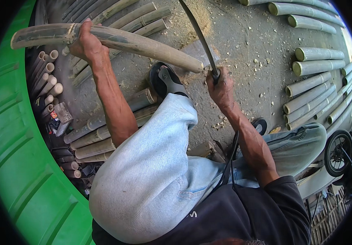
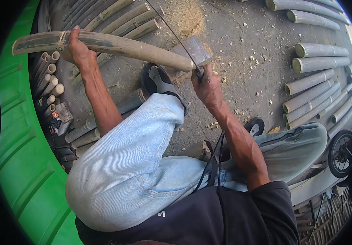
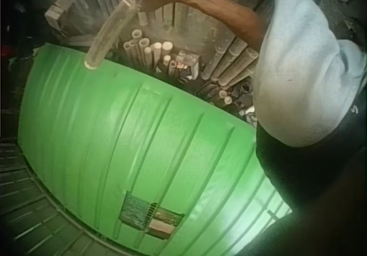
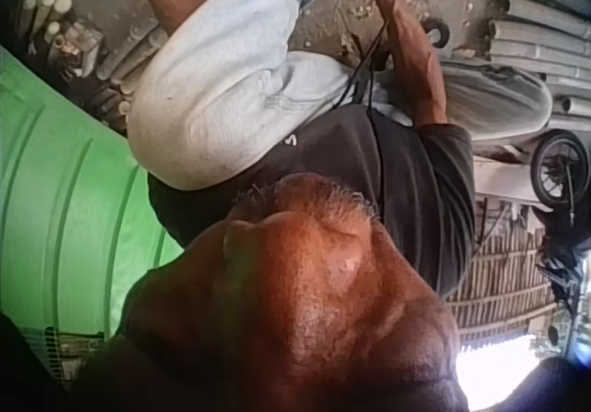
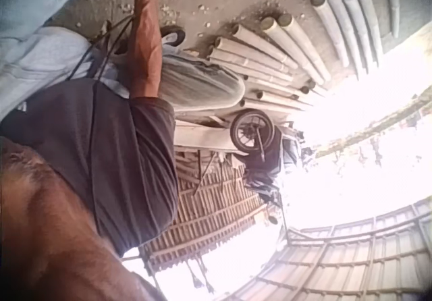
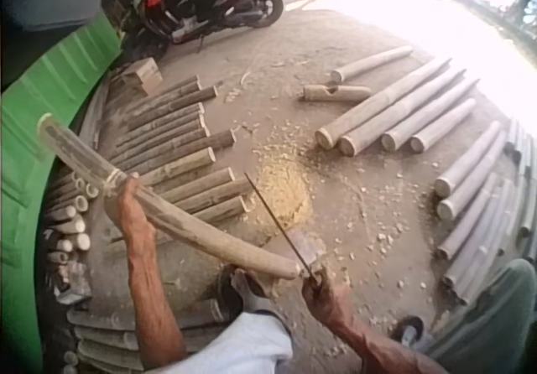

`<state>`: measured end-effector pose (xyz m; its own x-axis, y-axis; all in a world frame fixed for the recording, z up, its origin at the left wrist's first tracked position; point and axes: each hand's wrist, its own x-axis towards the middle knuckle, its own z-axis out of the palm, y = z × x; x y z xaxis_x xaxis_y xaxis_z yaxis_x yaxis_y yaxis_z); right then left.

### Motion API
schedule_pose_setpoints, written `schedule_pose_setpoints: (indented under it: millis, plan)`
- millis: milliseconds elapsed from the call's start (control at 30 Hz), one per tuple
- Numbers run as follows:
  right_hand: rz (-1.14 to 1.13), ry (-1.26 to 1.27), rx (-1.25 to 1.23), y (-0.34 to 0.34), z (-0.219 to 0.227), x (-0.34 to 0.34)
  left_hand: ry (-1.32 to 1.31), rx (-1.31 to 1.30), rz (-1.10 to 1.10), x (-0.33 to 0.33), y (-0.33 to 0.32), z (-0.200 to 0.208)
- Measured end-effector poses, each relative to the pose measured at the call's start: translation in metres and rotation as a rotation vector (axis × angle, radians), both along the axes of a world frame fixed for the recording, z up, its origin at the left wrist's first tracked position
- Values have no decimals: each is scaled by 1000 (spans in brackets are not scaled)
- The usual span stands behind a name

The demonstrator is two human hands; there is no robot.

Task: The recorder is using a large blade or machete to carve and notch bamboo poles.

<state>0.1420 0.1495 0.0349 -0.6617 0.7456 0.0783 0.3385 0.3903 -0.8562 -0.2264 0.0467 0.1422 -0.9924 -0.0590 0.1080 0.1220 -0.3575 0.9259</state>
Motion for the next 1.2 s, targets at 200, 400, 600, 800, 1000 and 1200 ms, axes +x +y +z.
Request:
schedule_pose_setpoints:
  millis: [200, 400, 600, 800, 1000, 1200]
  plan:
    - [123, -378, -123, 3, -44, 20, 77, -17, -35, -5, -15, -4]
    - [-23, -56, -104, -1, 37, -13, 88, -102, -287, 0, -19, 7]
    - [145, -310, -70, -7, -58, 19, 151, -41, -276, 18, -7, 15]
    - [124, -338, -67, -4, -25, 20, 134, -123, 117, 36, 1, 20]
    - [45, -194, 44, -10, -7, 2, 100, -145, 187, 40, -2, 21]
    - [137, -429, -108, -8, -51, 34, 72, -117, 166, 42, -2, 25]
